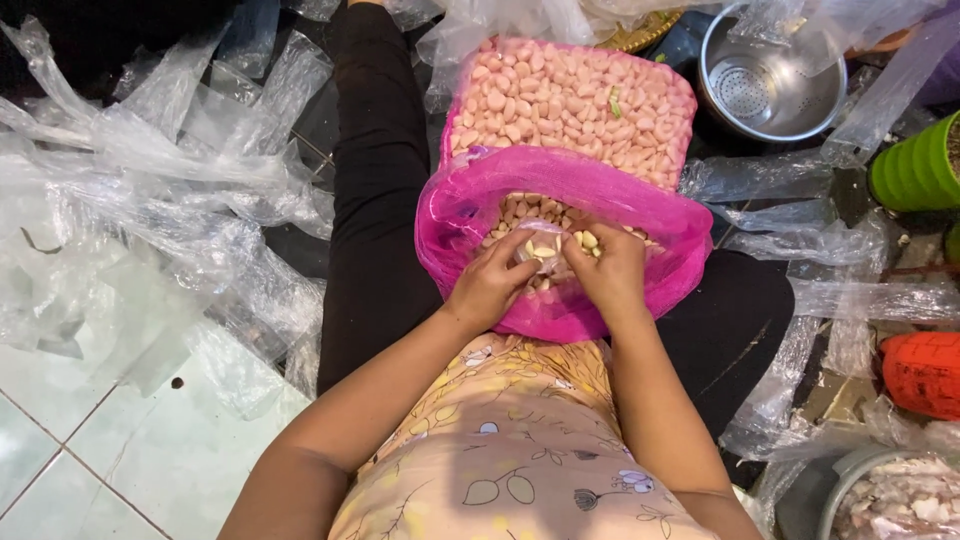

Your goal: Sorting and bagging peeled garlic cloves into plastic bags while sitting on the floor.

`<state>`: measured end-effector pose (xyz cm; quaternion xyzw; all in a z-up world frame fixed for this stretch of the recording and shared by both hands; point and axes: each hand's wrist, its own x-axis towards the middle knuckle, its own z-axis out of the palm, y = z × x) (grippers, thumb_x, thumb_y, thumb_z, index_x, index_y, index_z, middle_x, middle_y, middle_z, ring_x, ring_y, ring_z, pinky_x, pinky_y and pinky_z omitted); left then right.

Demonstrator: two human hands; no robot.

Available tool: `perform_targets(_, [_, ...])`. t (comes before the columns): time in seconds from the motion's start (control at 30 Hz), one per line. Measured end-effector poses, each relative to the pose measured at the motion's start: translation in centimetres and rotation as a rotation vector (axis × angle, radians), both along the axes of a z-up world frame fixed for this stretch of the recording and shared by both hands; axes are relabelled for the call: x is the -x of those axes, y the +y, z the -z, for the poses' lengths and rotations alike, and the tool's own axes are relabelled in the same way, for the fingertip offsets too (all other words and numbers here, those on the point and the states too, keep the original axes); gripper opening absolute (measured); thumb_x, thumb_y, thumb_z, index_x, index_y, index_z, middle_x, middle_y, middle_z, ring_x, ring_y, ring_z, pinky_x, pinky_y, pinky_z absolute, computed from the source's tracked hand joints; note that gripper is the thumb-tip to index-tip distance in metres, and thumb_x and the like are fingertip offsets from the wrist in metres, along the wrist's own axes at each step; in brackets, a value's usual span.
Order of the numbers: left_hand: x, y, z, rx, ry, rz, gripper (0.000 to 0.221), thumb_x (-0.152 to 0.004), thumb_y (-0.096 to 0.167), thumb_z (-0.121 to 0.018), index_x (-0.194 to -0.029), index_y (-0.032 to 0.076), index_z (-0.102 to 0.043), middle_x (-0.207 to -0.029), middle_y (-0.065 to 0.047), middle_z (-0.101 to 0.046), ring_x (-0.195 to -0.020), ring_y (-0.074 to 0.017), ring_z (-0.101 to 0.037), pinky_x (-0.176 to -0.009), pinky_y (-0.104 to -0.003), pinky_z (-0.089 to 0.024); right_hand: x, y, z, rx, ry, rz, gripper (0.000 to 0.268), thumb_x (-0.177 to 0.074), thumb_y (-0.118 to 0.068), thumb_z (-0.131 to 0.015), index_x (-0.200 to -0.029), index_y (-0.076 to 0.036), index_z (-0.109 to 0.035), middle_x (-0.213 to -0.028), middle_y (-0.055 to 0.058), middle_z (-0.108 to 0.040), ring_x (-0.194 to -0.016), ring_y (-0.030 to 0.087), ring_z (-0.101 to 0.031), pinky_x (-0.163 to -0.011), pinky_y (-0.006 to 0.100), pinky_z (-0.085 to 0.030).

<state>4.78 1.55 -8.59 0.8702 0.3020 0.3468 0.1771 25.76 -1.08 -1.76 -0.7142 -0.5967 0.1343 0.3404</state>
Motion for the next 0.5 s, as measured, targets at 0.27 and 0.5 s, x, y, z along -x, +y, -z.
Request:
perform_targets(0.27, [-0.2,-0.1,-1.0,-0.038,0.014,-0.022,0.019,-0.088,0.019,-0.073,-0.106,0.023,-0.071,-0.141,-0.011,-0.055,-0.127,-0.0352,-0.060,-0.100,-0.045,-0.053,2.7,-0.2,-2.6,-0.094,0.797,0.149,0.008,-0.091,-0.018,-0.079,-0.092,-0.011,-0.075,-0.072,0.003,-0.069,-0.062,0.009,-0.062,-0.054,0.021,-0.049])
perform_targets(0.5, [-1.3,-0.6,-3.5,0.085,0.034,-0.064,0.013,-0.092,0.027,-0.071,-0.105,0.025,-0.073,-0.133,-0.009,-0.059,-0.120,-0.0339,-0.064,-0.096,-0.044,-0.055,4.5,1.8,-0.7,-0.208,1.623,-0.027,0.008,-0.097,-0.013,-0.069,-0.099,-0.006,-0.071,-0.100,0.018,-0.077,-0.088,0.027,-0.077,-0.074,0.037,-0.066])
